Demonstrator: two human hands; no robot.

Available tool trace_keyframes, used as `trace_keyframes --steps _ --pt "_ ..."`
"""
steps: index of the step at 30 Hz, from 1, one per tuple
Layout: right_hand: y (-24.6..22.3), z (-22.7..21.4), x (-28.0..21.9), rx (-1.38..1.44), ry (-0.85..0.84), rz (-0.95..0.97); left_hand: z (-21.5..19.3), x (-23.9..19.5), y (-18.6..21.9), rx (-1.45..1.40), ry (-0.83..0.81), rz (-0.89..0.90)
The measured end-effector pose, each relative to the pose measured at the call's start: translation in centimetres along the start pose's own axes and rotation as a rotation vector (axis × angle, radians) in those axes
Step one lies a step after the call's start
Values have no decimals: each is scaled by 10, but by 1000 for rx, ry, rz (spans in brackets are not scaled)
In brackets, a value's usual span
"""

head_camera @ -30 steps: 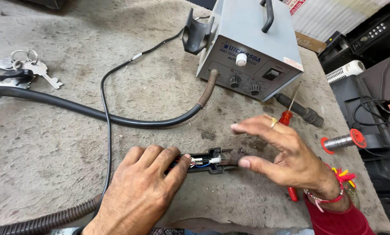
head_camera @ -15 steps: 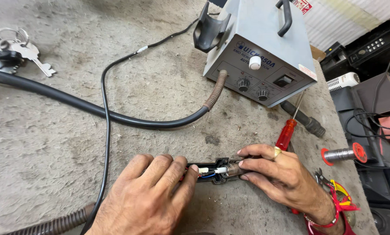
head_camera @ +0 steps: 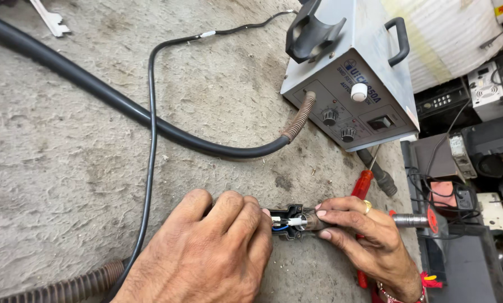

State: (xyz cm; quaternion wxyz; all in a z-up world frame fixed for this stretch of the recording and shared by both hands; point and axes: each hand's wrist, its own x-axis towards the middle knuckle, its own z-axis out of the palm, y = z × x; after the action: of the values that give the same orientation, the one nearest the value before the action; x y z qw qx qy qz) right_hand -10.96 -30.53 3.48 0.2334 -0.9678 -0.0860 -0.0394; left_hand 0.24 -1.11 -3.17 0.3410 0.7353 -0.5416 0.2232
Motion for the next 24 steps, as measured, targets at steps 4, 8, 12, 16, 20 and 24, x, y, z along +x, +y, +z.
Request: trace_keyframes --steps 4,8,12,16,20,24 --pt "4 -1 3 -9 0 -17 2 1 1 -56 -104 -37" --pt "3 -1 1 -54 -7 6 0 0 1 -39 -24 -38" --pt "2 -3 4 -23 -1 12 -4 4 0 -43 -49 -29" --pt "1 -2 6 -1 3 1 -3 3 0 -38 -16 -32" --pt "-1 0 5 -28 -2 -31 -1 2 0 -43 25 -32" --pt "1 3 4 35 31 -61 1 2 1 -81 9 -36"
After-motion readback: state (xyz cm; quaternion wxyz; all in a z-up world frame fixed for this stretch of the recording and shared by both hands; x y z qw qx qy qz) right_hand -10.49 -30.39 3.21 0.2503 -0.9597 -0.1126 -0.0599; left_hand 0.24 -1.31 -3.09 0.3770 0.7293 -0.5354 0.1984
